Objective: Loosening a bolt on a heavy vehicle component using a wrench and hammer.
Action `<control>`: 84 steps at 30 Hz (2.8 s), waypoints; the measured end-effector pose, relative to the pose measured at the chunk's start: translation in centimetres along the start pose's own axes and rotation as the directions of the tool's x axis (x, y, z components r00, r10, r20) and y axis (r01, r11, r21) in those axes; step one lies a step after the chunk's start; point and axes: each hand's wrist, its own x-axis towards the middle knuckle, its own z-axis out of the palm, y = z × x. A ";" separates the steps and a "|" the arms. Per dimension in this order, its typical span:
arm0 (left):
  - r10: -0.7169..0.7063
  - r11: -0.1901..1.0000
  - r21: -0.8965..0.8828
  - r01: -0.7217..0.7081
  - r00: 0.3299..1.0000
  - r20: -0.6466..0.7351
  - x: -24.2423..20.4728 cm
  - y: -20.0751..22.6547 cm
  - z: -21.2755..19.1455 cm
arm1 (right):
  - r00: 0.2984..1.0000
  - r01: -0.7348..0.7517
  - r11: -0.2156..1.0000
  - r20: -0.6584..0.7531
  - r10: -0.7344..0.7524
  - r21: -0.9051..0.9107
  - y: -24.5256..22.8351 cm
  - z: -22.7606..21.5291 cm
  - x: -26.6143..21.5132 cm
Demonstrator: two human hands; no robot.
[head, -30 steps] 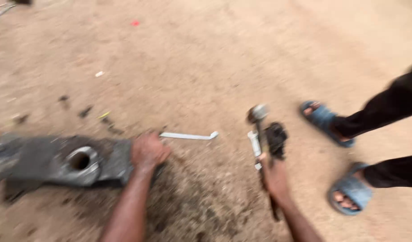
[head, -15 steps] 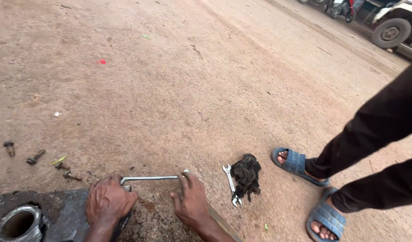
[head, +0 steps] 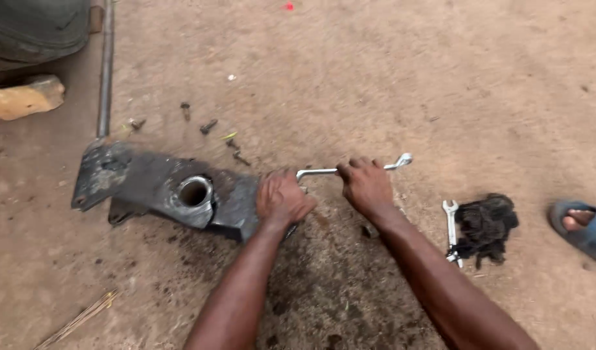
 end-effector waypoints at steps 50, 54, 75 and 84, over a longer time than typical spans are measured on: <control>0.020 0.999 0.046 -0.028 0.985 0.173 0.2 -0.3 -0.1 | 0.654 -0.583 -0.078 0.524 0.546 0.809 -3.1 -13.4 -21.2; 0.011 0.999 0.033 -0.017 0.988 0.152 0.4 -0.5 0.2 | 0.905 0.092 0.437 -0.259 0.339 0.895 -3.2 -24.8 -14.9; 0.046 0.999 -0.020 -0.044 0.996 0.080 1.1 -1.1 1.8 | 0.594 -0.541 -0.057 0.429 0.680 0.839 -3.2 -19.1 -13.5; 0.250 0.968 0.060 -0.243 0.936 -0.246 -0.4 -1.9 2.0 | 0.423 -0.622 -0.338 0.667 0.613 0.706 1.9 -5.2 -19.9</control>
